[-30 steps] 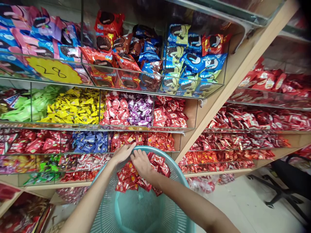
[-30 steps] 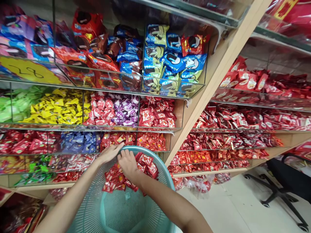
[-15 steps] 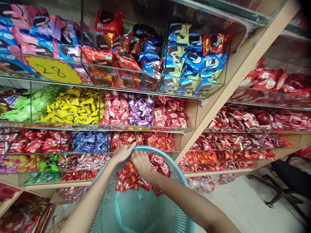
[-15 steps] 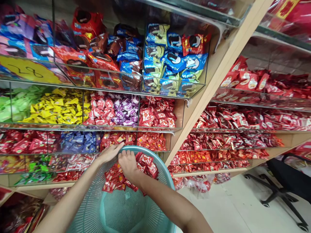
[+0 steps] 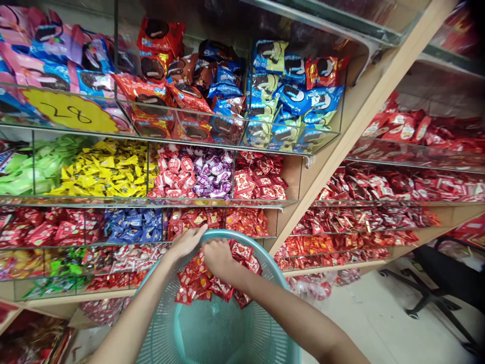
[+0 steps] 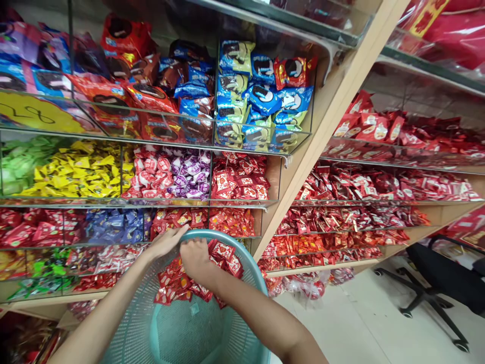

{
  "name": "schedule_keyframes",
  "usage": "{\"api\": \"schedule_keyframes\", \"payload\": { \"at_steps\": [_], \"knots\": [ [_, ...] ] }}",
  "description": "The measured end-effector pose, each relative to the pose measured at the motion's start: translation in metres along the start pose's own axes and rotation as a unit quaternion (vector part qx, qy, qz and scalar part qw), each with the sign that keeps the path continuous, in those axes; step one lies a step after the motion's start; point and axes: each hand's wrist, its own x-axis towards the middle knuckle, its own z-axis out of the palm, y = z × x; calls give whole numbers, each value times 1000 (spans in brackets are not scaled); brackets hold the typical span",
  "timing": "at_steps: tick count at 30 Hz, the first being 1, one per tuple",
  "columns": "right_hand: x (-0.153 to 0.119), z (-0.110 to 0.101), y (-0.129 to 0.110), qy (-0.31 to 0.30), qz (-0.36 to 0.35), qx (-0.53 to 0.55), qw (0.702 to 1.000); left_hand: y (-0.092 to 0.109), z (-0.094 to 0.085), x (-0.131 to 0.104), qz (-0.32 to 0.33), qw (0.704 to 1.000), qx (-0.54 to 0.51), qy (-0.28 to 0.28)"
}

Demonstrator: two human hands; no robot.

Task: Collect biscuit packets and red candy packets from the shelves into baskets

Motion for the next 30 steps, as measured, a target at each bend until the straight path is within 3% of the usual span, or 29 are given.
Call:
{"api": "schedule_keyframes", "payload": {
  "at_steps": [3,6,9,12,22,26,30],
  "knots": [
    [5,-19,27,28,60,14,998,-1,1,1,-11,1000,7,1],
    [17,-26,70,51,146,36,987,-1,2,2,-35,999,12,-2],
    [30,-17,113,69,230,62,969,-1,2,3,-40,999,11,-5],
    [40,-1,138,81,272,92,955,-3,3,4,-35,999,8,-2],
    [49,25,146,163,269,241,918,-5,4,4,-26,1000,2,-1],
    [49,29,150,182,258,366,876,-6,5,4,-26,1000,3,1],
    [42,20,155,209,246,485,813,-5,4,4,-29,1000,6,0]
  ]
}}
